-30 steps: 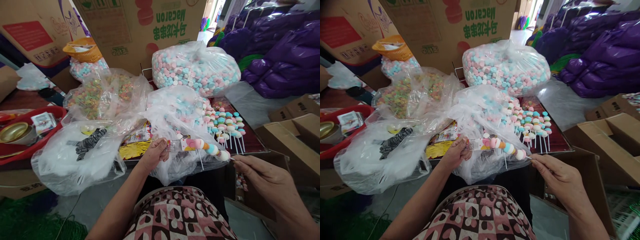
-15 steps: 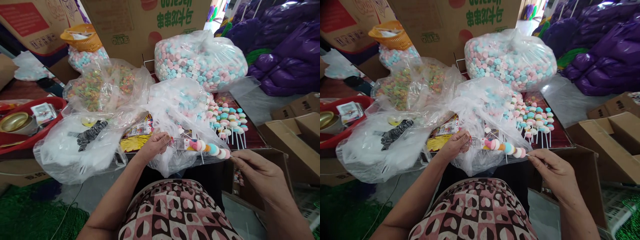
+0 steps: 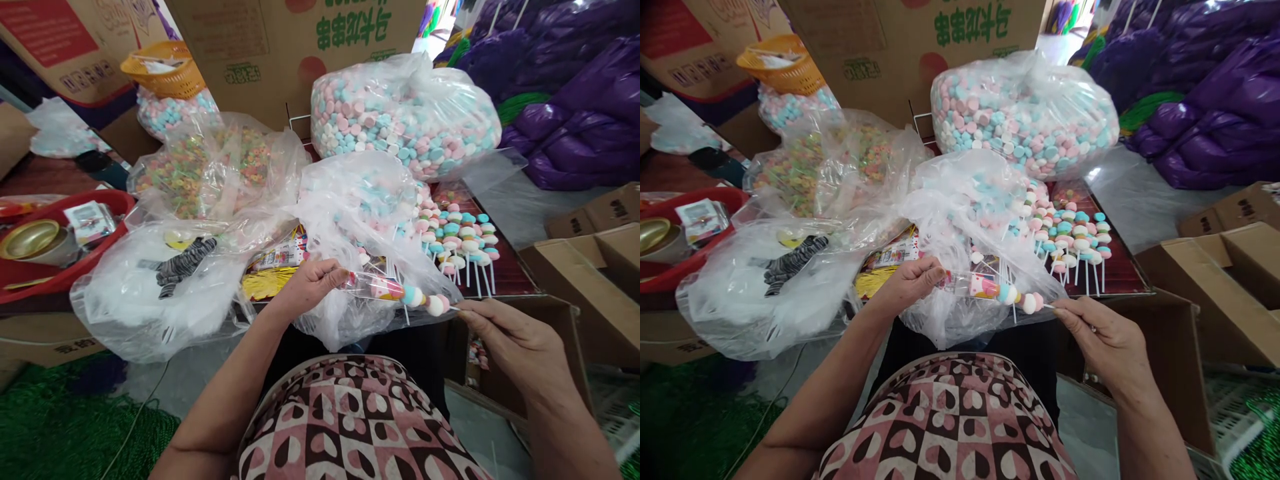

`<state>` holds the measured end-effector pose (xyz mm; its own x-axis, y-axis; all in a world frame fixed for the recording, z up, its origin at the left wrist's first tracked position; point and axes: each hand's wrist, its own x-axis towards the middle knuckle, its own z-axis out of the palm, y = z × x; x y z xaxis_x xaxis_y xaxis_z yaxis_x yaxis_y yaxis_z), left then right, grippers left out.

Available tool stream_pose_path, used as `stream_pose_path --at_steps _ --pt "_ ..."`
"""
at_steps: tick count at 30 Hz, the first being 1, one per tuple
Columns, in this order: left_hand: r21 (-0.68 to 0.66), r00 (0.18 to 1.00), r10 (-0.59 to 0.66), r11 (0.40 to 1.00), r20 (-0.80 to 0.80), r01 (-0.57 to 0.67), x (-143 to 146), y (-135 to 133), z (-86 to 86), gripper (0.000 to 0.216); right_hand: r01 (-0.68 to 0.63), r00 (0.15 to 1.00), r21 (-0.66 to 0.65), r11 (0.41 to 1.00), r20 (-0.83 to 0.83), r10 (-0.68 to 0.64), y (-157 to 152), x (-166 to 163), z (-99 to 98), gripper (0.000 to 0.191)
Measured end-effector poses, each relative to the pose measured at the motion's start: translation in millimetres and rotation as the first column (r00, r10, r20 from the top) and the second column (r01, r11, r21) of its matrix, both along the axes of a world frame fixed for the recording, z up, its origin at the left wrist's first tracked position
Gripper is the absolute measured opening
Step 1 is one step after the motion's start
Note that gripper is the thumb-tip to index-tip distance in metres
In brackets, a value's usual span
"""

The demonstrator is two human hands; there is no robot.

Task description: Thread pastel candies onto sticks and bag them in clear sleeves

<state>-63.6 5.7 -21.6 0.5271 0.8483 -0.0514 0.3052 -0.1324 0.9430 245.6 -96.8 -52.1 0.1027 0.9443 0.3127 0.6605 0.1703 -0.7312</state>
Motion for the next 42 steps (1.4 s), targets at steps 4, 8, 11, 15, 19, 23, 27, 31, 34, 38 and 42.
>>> stream_pose_path --at_steps 4,8,11,15,19,23,27,31,34,38,42 --pt "-0.032 1.000 -0.018 0.999 -0.015 0.018 2.6 0.8 -3.1 0.041 -0.076 0.996 0.000 0.997 0.041 0.076 3.2 -5.6 3.0 0.018" --pt "-0.220 0.967 0.070 0.975 0.245 -0.015 6.7 0.1 -10.6 0.032 -0.023 1.000 -0.028 0.999 0.013 0.023 3.2 -10.8 1.6 0.025" --pt "-0.389 0.795 0.205 0.920 0.571 0.042 12.9 -1.7 -9.9 0.034 0.014 0.996 -0.073 0.997 -0.092 -0.021 1.1 -19.5 -5.1 0.025" --pt "-0.494 0.532 0.354 0.857 0.769 0.144 22.9 -6.1 3.9 0.066 0.003 0.947 -0.180 0.984 -0.316 -0.061 0.2 -44.3 -15.5 0.024" --pt "-0.484 0.466 0.409 0.874 0.785 0.047 30.2 -11.2 17.1 0.087 -0.081 0.810 -0.281 0.956 -0.577 -0.101 1.3 -75.8 -21.8 0.025" --pt "-0.416 0.461 0.390 0.908 0.797 -0.048 33.7 -14.0 16.1 0.093 -0.216 0.621 -0.318 0.923 -0.774 -0.121 1.0 -98.7 -22.0 0.026" --pt "-0.351 0.439 0.342 0.934 0.831 -0.063 35.0 -15.0 7.9 0.098 -0.259 0.541 -0.339 0.905 -0.827 -0.155 1.3 -108.2 -20.7 0.029" --pt "-0.269 0.494 0.250 0.963 0.833 -0.033 34.9 -16.2 2.3 0.100 -0.226 0.534 -0.344 0.911 -0.826 -0.179 1.7 -111.3 -23.0 0.030" --pt "-0.323 0.514 0.304 0.945 0.802 -0.055 36.4 -15.1 1.1 0.075 -0.201 0.579 -0.347 0.916 -0.796 -0.175 0.3 -113.5 -25.8 0.032" --pt "-0.479 0.434 0.455 0.876 0.778 -0.059 45.3 -12.6 1.9 0.043 -0.100 0.752 -0.302 0.948 -0.647 -0.127 -1.7 -117.3 -29.5 0.030" --pt "-0.577 0.419 0.535 0.816 0.734 -0.031 58.0 -15.5 1.8 0.036 -0.063 0.828 -0.264 0.962 -0.552 -0.097 -1.9 -119.9 -32.6 0.028"
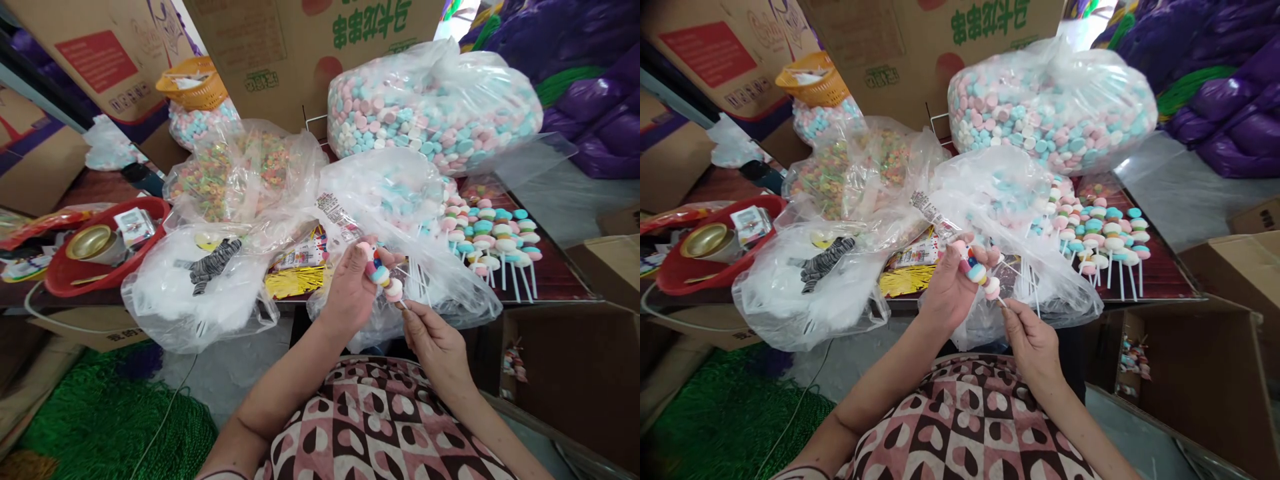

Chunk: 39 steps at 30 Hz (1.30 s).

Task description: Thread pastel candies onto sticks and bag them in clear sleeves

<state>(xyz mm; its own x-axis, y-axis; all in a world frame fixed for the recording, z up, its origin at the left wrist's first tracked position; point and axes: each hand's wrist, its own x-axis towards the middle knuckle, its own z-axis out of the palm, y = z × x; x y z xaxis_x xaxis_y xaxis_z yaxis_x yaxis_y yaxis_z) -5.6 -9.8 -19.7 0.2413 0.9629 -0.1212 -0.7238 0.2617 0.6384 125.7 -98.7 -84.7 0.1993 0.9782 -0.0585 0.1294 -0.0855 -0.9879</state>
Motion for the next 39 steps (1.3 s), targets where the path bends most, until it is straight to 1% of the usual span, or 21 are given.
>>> stream_pose_path --at_steps 2,5,8,10,12,15,16,18,20,23,25,27,29,30,32,33,35,36,37,38,39 --pt "-0.011 1.000 -0.006 1.000 -0.020 0.006 4.2 -2.5 -2.7 0.036 -0.029 0.999 -0.027 0.999 -0.043 0.028 0.0 -0.7 -0.1 0.030" --pt "0.010 0.997 -0.014 1.000 -0.069 0.015 6.1 -5.7 -9.9 0.039 -0.109 0.967 -0.108 0.988 -0.241 0.081 0.1 -1.8 1.1 0.033" --pt "0.046 0.989 -0.080 0.995 -0.122 0.086 2.3 -6.4 -15.6 0.038 -0.179 0.893 -0.151 0.972 -0.441 0.096 1.2 -2.1 0.8 0.033" --pt "0.072 0.980 -0.128 0.988 -0.149 0.140 -4.1 -3.4 -14.6 0.037 -0.162 0.872 -0.146 0.976 -0.485 0.072 2.3 -0.5 -1.8 0.032" --pt "0.097 0.980 -0.131 0.984 -0.151 0.147 -13.1 2.9 -8.9 0.044 -0.126 0.886 -0.132 0.983 -0.462 0.052 3.2 2.6 -5.9 0.032" --pt "0.138 0.991 -0.075 0.986 -0.114 0.090 -26.2 15.0 3.2 0.055 -0.106 0.928 -0.115 0.988 -0.369 0.056 3.8 7.0 -11.5 0.032" --pt "0.151 0.993 -0.055 0.986 -0.106 0.070 -29.0 18.3 6.3 0.053 -0.105 0.939 -0.113 0.988 -0.338 0.061 4.0 7.6 -12.2 0.031" --pt "0.159 0.996 -0.022 0.987 -0.091 0.036 -30.9 22.6 9.2 0.042 -0.099 0.954 -0.109 0.989 -0.292 0.063 4.4 7.4 -11.6 0.032" --pt "0.133 0.997 0.008 0.991 -0.074 0.002 -28.2 23.2 7.6 0.030 -0.082 0.965 -0.101 0.991 -0.256 0.054 4.9 6.0 -9.2 0.033" --pt "0.072 0.997 0.064 0.996 -0.041 -0.061 -21.1 20.2 0.9 0.027 -0.057 0.985 -0.092 0.994 -0.170 0.040 4.9 4.4 -6.5 0.033" --pt "0.078 0.996 0.085 0.993 -0.011 -0.084 -18.3 18.4 -3.2 0.024 -0.056 0.993 -0.085 0.995 -0.104 0.047 3.7 4.6 -6.3 0.033" --pt "0.105 0.997 0.082 0.991 0.003 -0.082 -18.2 17.8 -5.9 0.021 -0.080 0.995 -0.078 0.994 -0.069 0.075 1.9 5.5 -6.1 0.034" --pt "0.107 0.997 0.074 0.992 -0.022 -0.071 -19.6 18.0 -7.7 0.019 -0.135 0.988 -0.097 0.986 -0.086 0.127 0.0 6.5 -4.0 0.035" --pt "0.097 0.997 0.070 0.993 -0.044 -0.065 -20.3 18.1 -8.5 0.019 -0.166 0.980 -0.120 0.979 -0.128 0.151 -0.9 7.0 -2.1 0.035" --pt "0.079 0.996 0.049 0.996 -0.073 -0.043 -21.0 17.6 -10.0 0.019 -0.229 0.939 -0.170 0.959 -0.300 0.171 -1.8 7.5 2.7 0.035" --pt "0.079 0.997 0.025 0.997 -0.073 -0.020 -21.0 16.9 -10.8 0.019 -0.273 0.893 -0.192 0.943 -0.416 0.174 -1.8 7.4 4.9 0.035" --pt "0.093 0.999 -0.033 0.995 -0.040 0.037 -20.3 14.9 -11.7 0.021 -0.400 0.751 -0.202 0.894 -0.631 0.194 -0.8 6.2 7.6 0.035" --pt "0.105 0.998 -0.060 0.993 -0.012 0.060 -20.0 13.9 -11.5 0.022 -0.455 0.686 -0.197 0.868 -0.699 0.201 0.0 5.1 7.5 0.035" --pt "0.118 0.997 -0.078 0.990 0.012 0.076 -19.9 13.1 -10.9 0.023 -0.487 0.649 -0.198 0.851 -0.734 0.201 1.1 3.8 6.4 0.035" --pt "0.129 0.996 -0.085 0.988 0.026 0.081 -20.2 12.6 -9.9 0.024 -0.483 0.650 -0.209 0.850 -0.737 0.188 2.2 2.6 4.3 0.034" --pt "0.138 0.996 -0.079 0.988 0.027 0.075 -20.9 12.5 -8.6 0.027 -0.440 0.682 -0.225 0.869 -0.714 0.160 3.2 1.5 1.6 0.033"
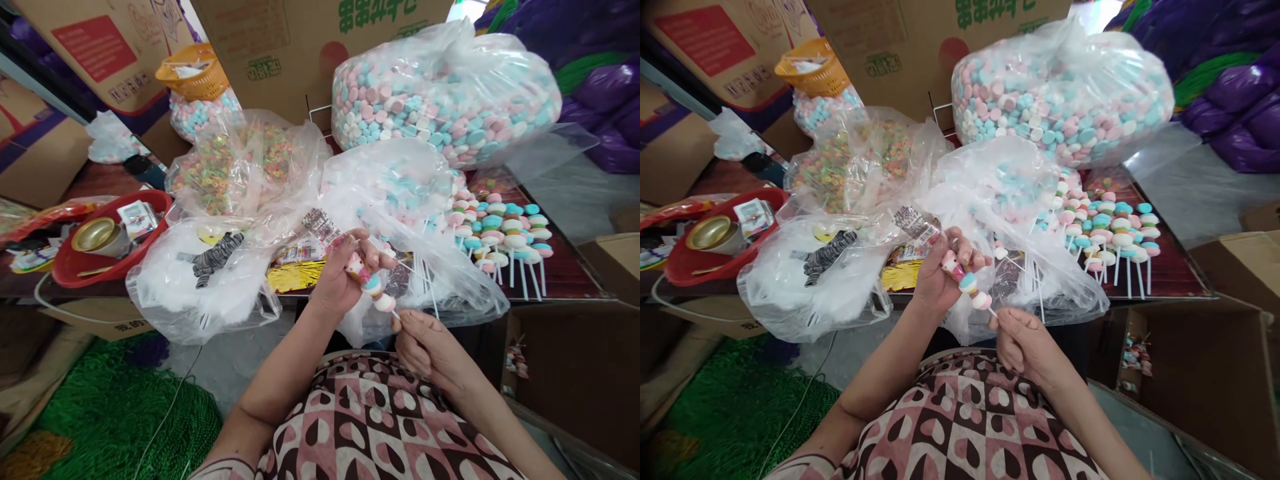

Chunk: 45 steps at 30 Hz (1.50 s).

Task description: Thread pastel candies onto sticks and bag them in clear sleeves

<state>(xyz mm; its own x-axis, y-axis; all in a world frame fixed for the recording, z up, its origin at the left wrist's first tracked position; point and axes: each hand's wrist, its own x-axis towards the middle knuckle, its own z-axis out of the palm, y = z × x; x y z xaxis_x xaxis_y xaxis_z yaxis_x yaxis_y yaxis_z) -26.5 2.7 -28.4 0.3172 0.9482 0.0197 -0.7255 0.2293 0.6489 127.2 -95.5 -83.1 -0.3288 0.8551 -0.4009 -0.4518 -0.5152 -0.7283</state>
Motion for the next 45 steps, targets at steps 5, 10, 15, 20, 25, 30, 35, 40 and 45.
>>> stream_pose_path --at_steps 5,10,15,20,25,30,35,40,45 --pt "-0.019 0.988 0.132 0.991 -0.078 -0.133 -5.6 4.7 2.6 0.033 0.285 0.920 0.136 0.949 0.239 -0.311 4.5 1.5 -14.6 0.032" --pt "-0.166 0.981 0.191 0.969 0.040 -0.182 -6.2 7.9 -4.8 0.022 0.354 0.870 0.230 0.906 0.273 -0.410 8.3 2.6 -19.4 0.026" --pt "-0.184 0.978 0.201 0.965 0.059 -0.187 -3.8 6.2 -6.7 0.021 0.373 0.849 0.254 0.892 0.293 -0.439 8.9 2.2 -20.2 0.024" --pt "-0.172 0.984 0.174 0.971 0.033 -0.165 2.3 4.3 -8.0 0.021 0.379 0.805 0.289 0.879 0.365 -0.467 5.6 6.2 -23.1 0.026" --pt "-0.160 0.982 0.191 0.969 -0.007 -0.189 4.9 1.9 -9.4 0.017 0.312 0.803 0.334 0.890 0.408 -0.435 0.5 9.5 -21.7 0.027" --pt "-0.104 0.993 0.120 0.987 -0.008 -0.121 9.3 -4.5 -8.8 0.021 0.261 0.645 0.509 0.820 0.540 -0.541 2.6 8.7 -15.6 0.019" --pt "-0.128 0.992 0.127 0.984 -0.013 -0.127 19.8 -11.5 -10.9 0.023 0.388 0.750 0.377 0.841 0.402 -0.525 9.5 2.3 -11.8 0.019" --pt "-0.112 0.999 0.041 0.993 -0.019 -0.043 20.7 -15.1 -18.5 0.025 0.271 0.930 0.124 0.955 0.224 -0.293 7.6 0.3 -9.2 0.031" --pt "-0.084 0.994 -0.091 0.993 -0.058 0.086 18.5 -19.3 -23.6 0.026 0.235 0.922 0.177 0.956 0.271 -0.276 9.1 1.4 -11.7 0.033"
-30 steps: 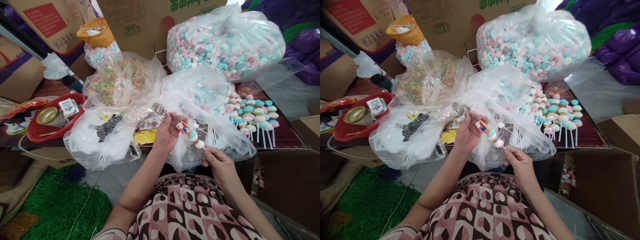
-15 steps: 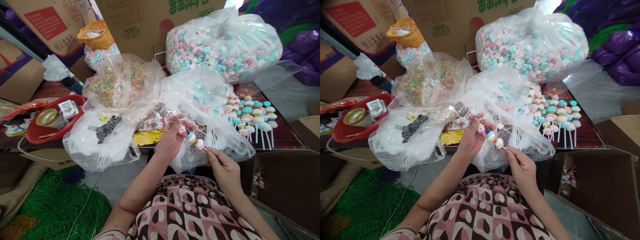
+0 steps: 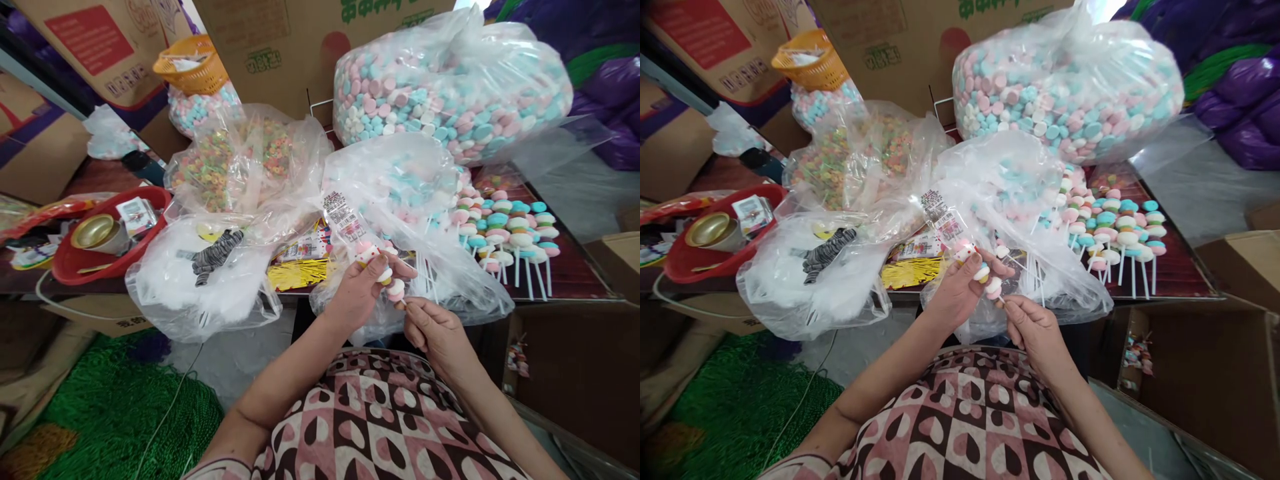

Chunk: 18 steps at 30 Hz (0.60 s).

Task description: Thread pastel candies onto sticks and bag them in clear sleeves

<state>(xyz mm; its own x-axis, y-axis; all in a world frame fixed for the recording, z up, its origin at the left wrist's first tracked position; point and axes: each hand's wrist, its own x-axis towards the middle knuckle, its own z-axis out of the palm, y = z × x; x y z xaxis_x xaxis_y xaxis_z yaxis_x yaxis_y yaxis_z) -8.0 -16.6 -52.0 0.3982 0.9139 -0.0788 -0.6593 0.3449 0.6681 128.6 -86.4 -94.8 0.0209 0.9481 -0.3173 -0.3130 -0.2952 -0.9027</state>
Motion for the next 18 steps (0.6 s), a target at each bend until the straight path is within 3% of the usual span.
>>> stream_pose_path --at_steps 3,7,11,18 --pt "-0.015 1.000 -0.021 1.000 0.004 0.021 -7.1 3.5 3.7 0.027 0.073 0.995 0.054 0.996 0.061 -0.076 3.3 1.4 -2.5 0.032" --pt "-0.011 0.996 0.083 0.997 0.028 -0.082 -20.2 14.8 13.4 0.048 0.101 0.991 0.080 0.992 0.082 -0.108 4.7 3.7 -4.2 0.030" --pt "0.040 0.994 0.105 0.994 -0.027 -0.104 -20.2 17.9 15.1 0.032 0.074 0.991 0.083 0.994 0.105 -0.082 3.3 2.0 -0.3 0.027" --pt "-0.049 0.994 0.095 0.994 -0.048 -0.097 -3.8 7.6 6.1 0.024 0.102 0.968 0.139 0.985 0.215 -0.131 -1.2 0.2 0.2 0.026"
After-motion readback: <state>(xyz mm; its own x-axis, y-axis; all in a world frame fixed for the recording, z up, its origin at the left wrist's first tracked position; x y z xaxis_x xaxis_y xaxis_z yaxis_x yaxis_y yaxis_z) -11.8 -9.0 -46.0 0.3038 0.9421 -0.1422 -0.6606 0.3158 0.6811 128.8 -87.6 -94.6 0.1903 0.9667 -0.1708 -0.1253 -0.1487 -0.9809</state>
